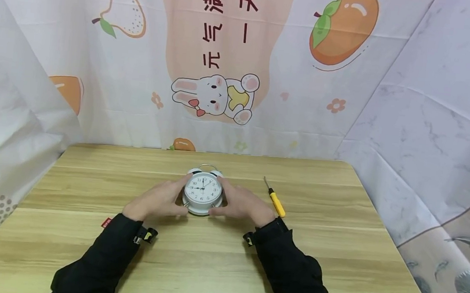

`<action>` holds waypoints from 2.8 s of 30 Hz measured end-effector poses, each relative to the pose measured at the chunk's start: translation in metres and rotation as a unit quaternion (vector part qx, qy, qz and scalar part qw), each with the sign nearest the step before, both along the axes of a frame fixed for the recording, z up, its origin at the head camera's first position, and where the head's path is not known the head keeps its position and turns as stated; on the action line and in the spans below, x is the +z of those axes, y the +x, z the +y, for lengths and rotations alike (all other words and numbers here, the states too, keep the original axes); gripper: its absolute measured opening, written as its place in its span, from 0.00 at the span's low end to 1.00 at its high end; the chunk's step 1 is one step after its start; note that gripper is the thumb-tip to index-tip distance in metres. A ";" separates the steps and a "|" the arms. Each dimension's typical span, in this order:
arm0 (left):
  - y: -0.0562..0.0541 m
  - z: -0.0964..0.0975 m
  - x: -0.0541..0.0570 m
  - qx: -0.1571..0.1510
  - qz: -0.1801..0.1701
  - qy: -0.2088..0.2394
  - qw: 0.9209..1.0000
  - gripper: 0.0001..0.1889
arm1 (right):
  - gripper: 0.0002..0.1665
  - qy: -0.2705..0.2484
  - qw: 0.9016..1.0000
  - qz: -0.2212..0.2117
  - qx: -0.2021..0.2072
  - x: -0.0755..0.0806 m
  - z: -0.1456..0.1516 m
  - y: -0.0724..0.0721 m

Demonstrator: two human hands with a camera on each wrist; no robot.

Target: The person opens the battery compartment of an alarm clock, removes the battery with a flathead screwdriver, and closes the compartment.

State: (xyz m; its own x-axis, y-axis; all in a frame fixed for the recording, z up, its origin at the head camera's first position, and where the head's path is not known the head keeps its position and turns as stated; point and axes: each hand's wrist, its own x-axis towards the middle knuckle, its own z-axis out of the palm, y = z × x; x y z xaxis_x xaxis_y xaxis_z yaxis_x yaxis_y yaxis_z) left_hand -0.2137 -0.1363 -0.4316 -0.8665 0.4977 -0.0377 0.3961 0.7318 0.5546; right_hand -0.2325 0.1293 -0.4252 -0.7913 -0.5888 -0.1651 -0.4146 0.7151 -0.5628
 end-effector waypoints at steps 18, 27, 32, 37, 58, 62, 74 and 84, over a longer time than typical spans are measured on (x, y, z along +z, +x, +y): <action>0.003 -0.003 0.005 0.006 -0.019 0.018 1.000 0.56 | 0.64 -0.013 1.000 0.001 0.014 -0.003 0.000 -0.002; 0.004 -0.004 0.005 0.007 -0.044 0.037 0.998 0.56 | 0.64 -0.014 1.000 -0.003 0.013 -0.006 0.001 -0.004; 0.004 -0.005 0.006 0.006 -0.042 0.034 0.999 0.57 | 0.64 -0.015 1.000 -0.006 0.013 -0.007 0.000 -0.004; 0.003 -0.005 0.006 0.000 -0.035 0.035 0.999 0.57 | 0.64 -0.018 1.000 -0.010 0.013 -0.006 0.000 -0.003; 0.002 -0.010 0.009 -0.013 -0.033 0.073 0.997 0.57 | 0.64 -0.021 1.000 -0.009 0.018 -0.005 0.000 -0.003; 0.002 -0.012 0.009 -0.011 -0.032 0.080 0.996 0.57 | 0.63 -0.033 0.999 -0.009 0.029 -0.007 0.001 -0.005; 0.001 -0.010 0.012 -0.015 -0.012 0.086 0.996 0.56 | 0.72 -0.047 0.997 -0.028 0.056 -0.005 0.002 -0.004; 0.002 -0.007 0.012 -0.013 -0.003 0.086 0.996 0.56 | 0.73 -0.079 0.993 -0.043 0.072 -0.009 0.003 -0.007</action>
